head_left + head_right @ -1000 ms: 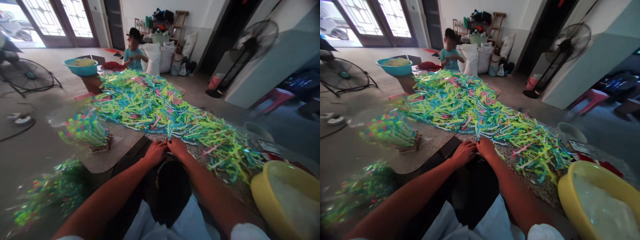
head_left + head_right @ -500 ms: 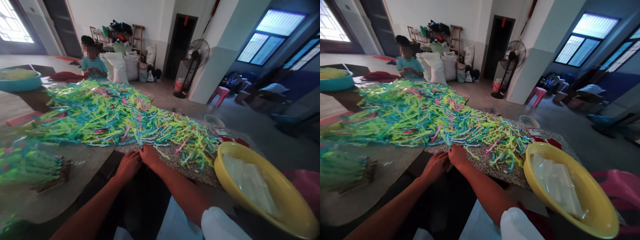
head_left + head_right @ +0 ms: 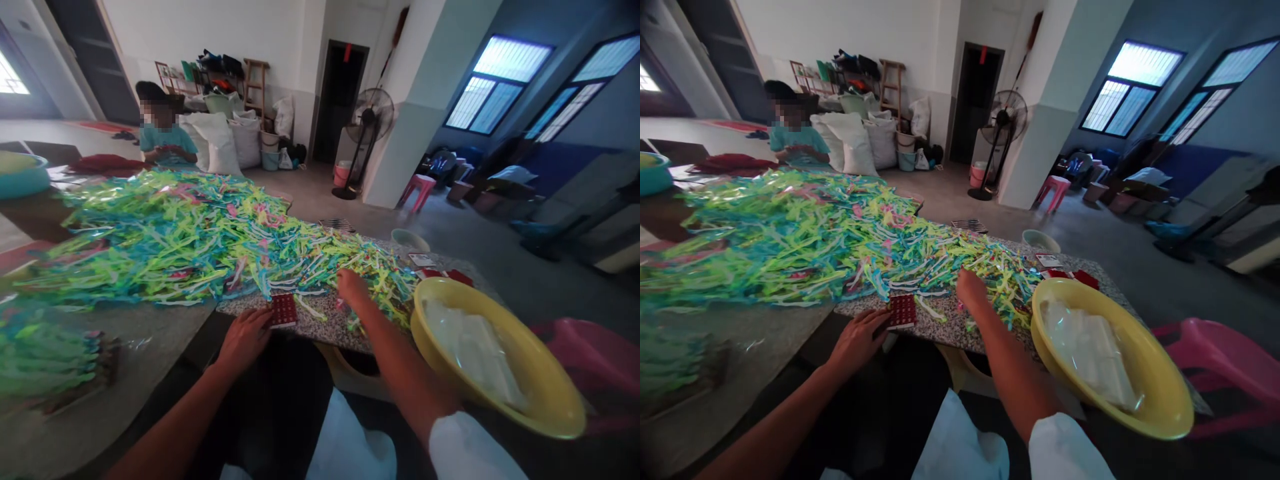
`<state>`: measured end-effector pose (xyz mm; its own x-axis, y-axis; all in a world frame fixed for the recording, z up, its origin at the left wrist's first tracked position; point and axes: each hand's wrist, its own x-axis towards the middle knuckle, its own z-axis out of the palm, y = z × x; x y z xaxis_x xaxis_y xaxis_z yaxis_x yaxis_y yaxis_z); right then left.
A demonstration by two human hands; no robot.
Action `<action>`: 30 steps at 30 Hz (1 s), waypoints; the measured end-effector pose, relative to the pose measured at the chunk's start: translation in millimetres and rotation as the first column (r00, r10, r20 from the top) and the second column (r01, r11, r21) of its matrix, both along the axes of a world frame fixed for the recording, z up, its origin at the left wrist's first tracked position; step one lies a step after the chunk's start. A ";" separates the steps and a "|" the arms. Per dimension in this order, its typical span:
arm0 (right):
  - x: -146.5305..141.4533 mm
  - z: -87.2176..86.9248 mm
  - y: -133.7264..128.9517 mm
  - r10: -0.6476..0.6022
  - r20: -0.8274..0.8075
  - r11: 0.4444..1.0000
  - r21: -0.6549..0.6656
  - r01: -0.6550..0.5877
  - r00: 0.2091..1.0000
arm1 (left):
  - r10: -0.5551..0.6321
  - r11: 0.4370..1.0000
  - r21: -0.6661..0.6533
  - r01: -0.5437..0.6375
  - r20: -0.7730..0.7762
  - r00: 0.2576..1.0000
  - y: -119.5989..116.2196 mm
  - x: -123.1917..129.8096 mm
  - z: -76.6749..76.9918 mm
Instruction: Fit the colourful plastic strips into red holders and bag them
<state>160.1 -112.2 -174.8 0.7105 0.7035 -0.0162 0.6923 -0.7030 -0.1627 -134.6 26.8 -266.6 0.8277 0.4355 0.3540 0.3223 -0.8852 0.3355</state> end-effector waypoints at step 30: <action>37.6 -3.0 -28.7 -0.055 -0.204 0.976 0.195 0.095 0.977 | -0.006 0.999 -0.050 0.008 0.027 1.000 -7.2 -0.8 4.7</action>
<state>197.7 -140.9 -177.8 0.7586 0.6512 -0.0233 0.5790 -0.6901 -0.4341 -135.4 19.6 -261.9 0.8214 0.4474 0.3537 0.3066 -0.8693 0.3878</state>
